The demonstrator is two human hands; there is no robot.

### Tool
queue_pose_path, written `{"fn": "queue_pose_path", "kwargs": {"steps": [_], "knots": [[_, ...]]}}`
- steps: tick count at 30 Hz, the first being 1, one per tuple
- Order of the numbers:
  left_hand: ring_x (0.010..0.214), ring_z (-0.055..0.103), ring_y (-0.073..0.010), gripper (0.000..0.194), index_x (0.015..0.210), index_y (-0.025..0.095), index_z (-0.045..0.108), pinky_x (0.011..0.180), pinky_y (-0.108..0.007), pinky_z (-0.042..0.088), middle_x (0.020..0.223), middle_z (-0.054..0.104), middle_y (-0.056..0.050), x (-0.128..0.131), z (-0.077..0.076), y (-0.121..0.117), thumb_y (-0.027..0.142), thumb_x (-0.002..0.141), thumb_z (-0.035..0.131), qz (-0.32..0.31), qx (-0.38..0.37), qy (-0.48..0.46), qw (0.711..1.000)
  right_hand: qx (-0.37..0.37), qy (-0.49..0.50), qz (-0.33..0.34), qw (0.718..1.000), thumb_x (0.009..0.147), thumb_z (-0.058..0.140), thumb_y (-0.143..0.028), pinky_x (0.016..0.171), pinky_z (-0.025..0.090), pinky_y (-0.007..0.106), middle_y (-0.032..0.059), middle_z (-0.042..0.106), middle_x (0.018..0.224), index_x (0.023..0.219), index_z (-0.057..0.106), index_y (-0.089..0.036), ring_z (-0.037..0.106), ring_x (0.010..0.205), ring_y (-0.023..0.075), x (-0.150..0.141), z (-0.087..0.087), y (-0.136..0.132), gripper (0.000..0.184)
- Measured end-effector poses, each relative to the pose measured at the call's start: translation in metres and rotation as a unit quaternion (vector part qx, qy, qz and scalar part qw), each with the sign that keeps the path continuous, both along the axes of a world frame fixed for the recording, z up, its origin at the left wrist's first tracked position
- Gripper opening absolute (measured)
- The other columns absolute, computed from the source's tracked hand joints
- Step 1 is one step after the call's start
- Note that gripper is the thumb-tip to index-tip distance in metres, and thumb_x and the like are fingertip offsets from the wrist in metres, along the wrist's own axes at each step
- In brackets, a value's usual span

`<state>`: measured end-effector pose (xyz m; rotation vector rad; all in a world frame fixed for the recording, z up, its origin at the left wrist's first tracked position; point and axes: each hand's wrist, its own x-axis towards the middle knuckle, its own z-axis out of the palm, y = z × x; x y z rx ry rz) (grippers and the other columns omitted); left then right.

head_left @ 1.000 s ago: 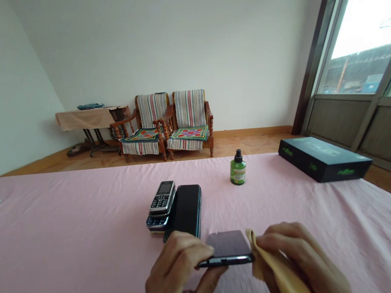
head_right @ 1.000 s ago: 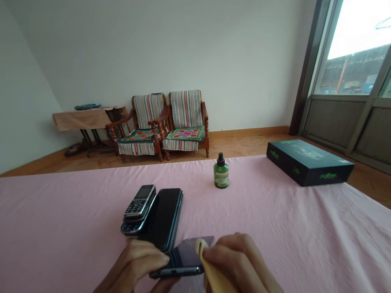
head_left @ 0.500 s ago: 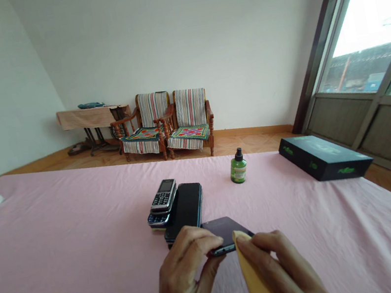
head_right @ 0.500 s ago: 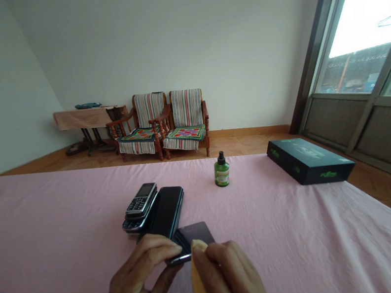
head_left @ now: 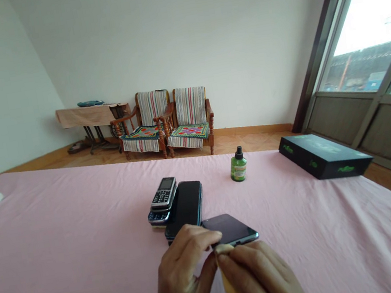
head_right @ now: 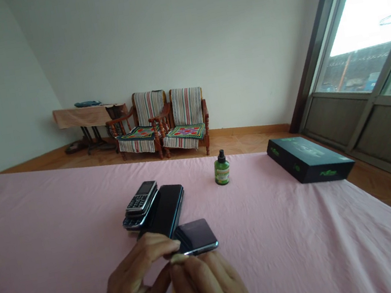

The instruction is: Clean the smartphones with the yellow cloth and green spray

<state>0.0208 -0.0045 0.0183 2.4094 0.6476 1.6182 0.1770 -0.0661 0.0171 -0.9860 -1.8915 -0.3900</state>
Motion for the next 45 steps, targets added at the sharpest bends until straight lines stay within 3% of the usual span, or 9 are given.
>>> {"fn": "queue_pose_path", "kwargs": {"steps": [6, 10, 14, 18, 27, 39, 45], "knots": [[0.072, 0.065, -0.0157, 0.017, 0.093, 0.018, 0.065, 0.064, -0.023, 0.054, 0.078, 0.065, -0.003, -0.005, 0.005, 0.003, 0.004, 0.084, 0.064, 0.038, 0.018, -0.001, 0.999, 0.01, 0.066, -0.068, 0.995, 0.091, 0.041, -0.01, 0.061, 0.058, 0.028, 0.0109, 0.066, 0.087, 0.113, 0.064, -0.019, 0.066, 0.075, 0.02, 0.032, -0.017, 0.012, 0.033], [0.073, 0.064, -0.0158, 0.016, 0.093, 0.017, 0.065, 0.064, -0.024, 0.054, 0.078, 0.065, -0.003, -0.008, 0.003, 0.002, 0.003, 0.084, 0.064, 0.027, 0.018, 0.004, 0.999, -0.001, 0.117, -0.077, 0.99, 0.093, 0.049, -0.031, 0.059, 0.058, 0.029, 0.0132, 0.062, 0.096, 0.122, 0.062, -0.022, 0.066, 0.082, 0.0244, 0.032, -0.026, 0.003, 0.033], [0.074, 0.064, -0.0158, 0.019, 0.095, 0.017, 0.065, 0.065, -0.025, 0.054, 0.079, 0.065, -0.004, -0.007, 0.001, 0.0, 0.001, 0.084, 0.063, 0.012, 0.016, 0.009, 1.0, -0.021, 0.097, -0.04, 0.994, 0.095, 0.044, -0.043, 0.063, 0.059, 0.031, 0.0128, 0.064, 0.092, 0.128, 0.059, -0.022, 0.066, 0.082, 0.0245, 0.019, -0.022, -0.004, 0.042], [0.075, 0.063, -0.0155, 0.02, 0.096, 0.017, 0.065, 0.066, -0.024, 0.054, 0.08, 0.065, -0.004, -0.007, 0.0, 0.0, 0.001, 0.084, 0.063, 0.011, 0.014, 0.009, 1.0, -0.002, 0.06, 0.005, 0.998, 0.095, 0.049, -0.04, 0.064, 0.06, 0.028, 0.0118, 0.067, 0.088, 0.127, 0.06, -0.02, 0.068, 0.077, 0.0214, 0.016, -0.007, 0.002, 0.039], [0.075, 0.064, -0.0156, 0.019, 0.095, 0.016, 0.065, 0.067, -0.024, 0.055, 0.079, 0.065, -0.004, -0.005, 0.001, -0.001, 0.0, 0.085, 0.063, 0.005, 0.02, 0.012, 1.0, 0.025, 0.01, -0.011, 1.0, 0.096, 0.045, -0.018, 0.064, 0.06, 0.024, 0.0111, 0.071, 0.084, 0.11, 0.066, -0.015, 0.069, 0.07, 0.0187, 0.013, 0.006, 0.001, 0.025], [0.074, 0.062, -0.0152, 0.022, 0.096, 0.012, 0.066, 0.065, -0.024, 0.054, 0.08, 0.064, -0.005, -0.003, -0.003, 0.0, -0.005, 0.082, 0.063, -0.013, 0.033, 0.002, 0.999, 0.035, -0.035, -0.058, 0.997, 0.097, 0.042, -0.02, 0.065, 0.059, 0.023, 0.0112, 0.071, 0.082, 0.101, 0.067, -0.013, 0.07, 0.071, 0.0187, 0.015, 0.004, 0.0, 0.026], [0.075, 0.062, -0.0151, 0.021, 0.095, 0.013, 0.066, 0.065, -0.024, 0.054, 0.082, 0.065, -0.005, -0.002, -0.003, 0.0, -0.004, 0.083, 0.063, -0.023, 0.026, 0.008, 0.999, 0.044, -0.076, -0.077, 0.993, 0.094, 0.039, -0.011, 0.063, 0.06, 0.026, 0.0141, 0.071, 0.079, 0.097, 0.066, -0.009, 0.07, 0.069, 0.021, 0.015, 0.002, 0.001, 0.027]]}}
